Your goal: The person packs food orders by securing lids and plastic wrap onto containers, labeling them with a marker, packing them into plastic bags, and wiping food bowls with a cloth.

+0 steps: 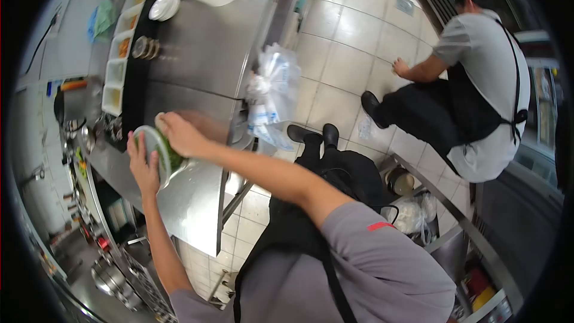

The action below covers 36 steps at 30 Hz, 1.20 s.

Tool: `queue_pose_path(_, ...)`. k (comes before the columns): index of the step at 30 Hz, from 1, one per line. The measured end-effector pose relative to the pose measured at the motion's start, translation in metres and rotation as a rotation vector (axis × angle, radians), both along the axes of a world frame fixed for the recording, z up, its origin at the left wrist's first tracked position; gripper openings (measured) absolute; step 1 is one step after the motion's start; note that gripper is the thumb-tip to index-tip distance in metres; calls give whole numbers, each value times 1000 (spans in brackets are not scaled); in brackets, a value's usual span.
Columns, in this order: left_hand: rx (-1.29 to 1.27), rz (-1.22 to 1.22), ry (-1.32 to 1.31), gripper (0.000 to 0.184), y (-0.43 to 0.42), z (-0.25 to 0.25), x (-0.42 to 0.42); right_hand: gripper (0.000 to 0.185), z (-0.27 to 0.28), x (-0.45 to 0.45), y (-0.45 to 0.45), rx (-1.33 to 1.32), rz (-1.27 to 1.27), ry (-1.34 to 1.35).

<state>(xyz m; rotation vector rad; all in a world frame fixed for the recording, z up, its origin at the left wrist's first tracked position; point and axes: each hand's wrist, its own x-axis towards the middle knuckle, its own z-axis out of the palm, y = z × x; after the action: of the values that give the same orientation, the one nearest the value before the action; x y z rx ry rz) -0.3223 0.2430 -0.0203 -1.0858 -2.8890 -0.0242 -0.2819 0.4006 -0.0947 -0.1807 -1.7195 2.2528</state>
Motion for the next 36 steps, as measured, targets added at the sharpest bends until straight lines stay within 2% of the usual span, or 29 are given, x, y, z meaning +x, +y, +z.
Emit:
queue_pose_path(1, 45, 138, 38, 55, 0, -13, -1, 30, -7, 8, -14, -61, -162, 66)
queue_pose_path(2, 82, 288, 71, 55, -3, -27, 4, 40, -11, 21, -23, -39, -192, 52)
queue_pose_path(3, 109, 453, 109, 55, -8, -34, 13, 42, -16, 38, -30, 7, -239, 14)
queue_pose_path(4, 78, 784, 33, 52, 39, -12, 33, 45, -17, 52, -41, 44, -273, -8)
queue_pose_path(5, -92, 879, 97, 55, -5, -47, 8, 47, -13, 57, -54, 67, -302, -11)
queue_pose_path(6, -244, 804, -20, 56, 3, -34, 12, 52, -15, 65, -54, 67, -278, 22)
queue_pose_path(7, 12, 630, -170, 53, 11, -11, 29, 52, -17, 67, -50, 35, -246, 26)
queue_pose_path(8, 265, 443, -317, 51, 25, 11, 48, 49, -19, 67, -39, 124, -251, 64)
queue_pose_path(10, -98, 709, -161, 44, 66, 48, 75, 40, -17, 54, -9, 55, -133, 76)
queue_pose_path(11, -108, 474, -98, 50, 51, 46, 63, 38, -11, 45, 11, 90, 37, -35)
queue_pose_path(13, -116, -13, 19, 63, -6, 28, 22, 33, -2, 31, 33, 68, 216, -97)
queue_pose_path(14, -262, -104, -48, 66, -25, 18, 2, 34, -3, 26, 33, 93, 231, -121)
queue_pose_path(15, -131, -109, -65, 67, -28, 10, -1, 35, -5, 19, 30, 120, 241, -143)
queue_pose_path(17, 127, -133, -113, 70, -26, -6, -1, 37, -16, 11, 5, -272, 140, -75)
queue_pose_path(18, 82, -35, -73, 70, -30, -14, 1, 38, -19, 12, -10, -471, 93, -43)
queue_pose_path(20, 23, 277, -26, 66, -18, -22, 20, 41, -9, 36, -47, -350, -299, 151)
queue_pose_path(21, -11, 453, 19, 64, -14, -28, 31, 42, 1, 55, -65, -305, -354, 125)
queue_pose_path(23, -29, 561, -114, 61, 9, -9, 64, 44, 15, 89, -84, -206, -473, 72)
queue_pose_path(24, -26, 612, -184, 60, 14, 1, 71, 44, 11, 90, -83, -116, -457, 65)
queue_pose_path(26, 71, 568, -140, 60, 3, 4, 63, 46, -3, 93, -77, 76, -411, 48)
queue_pose_path(27, 119, 550, -117, 60, -5, 7, 56, 47, -2, 91, -64, 43, -269, 0)
queue_pose_path(28, 87, 447, -122, 51, -11, 17, 42, 48, 4, 83, -43, 14, -128, -52)
queue_pose_path(29, 279, 344, -235, 50, -24, 11, 22, 49, 9, 78, -28, -14, 13, -109)
queue_pose_path(31, 664, 114, -433, 49, -47, -14, -16, 45, 6, 69, -15, -62, 106, -144)
queue_pose_path(32, 577, 132, -251, 46, -46, -17, -20, 43, 5, 61, -13, -80, 156, -161)
queue_pose_path(33, 933, 224, -483, 42, -41, -21, -19, 43, 0, 57, -18, -142, 100, -93)
queue_pose_path(35, 1001, 335, -411, 40, -42, -27, -10, 43, -9, 66, -36, -266, 13, 51)
queue_pose_path(36, 1089, 379, -375, 38, -37, -29, 1, 43, -3, 73, -51, -237, -98, 44)
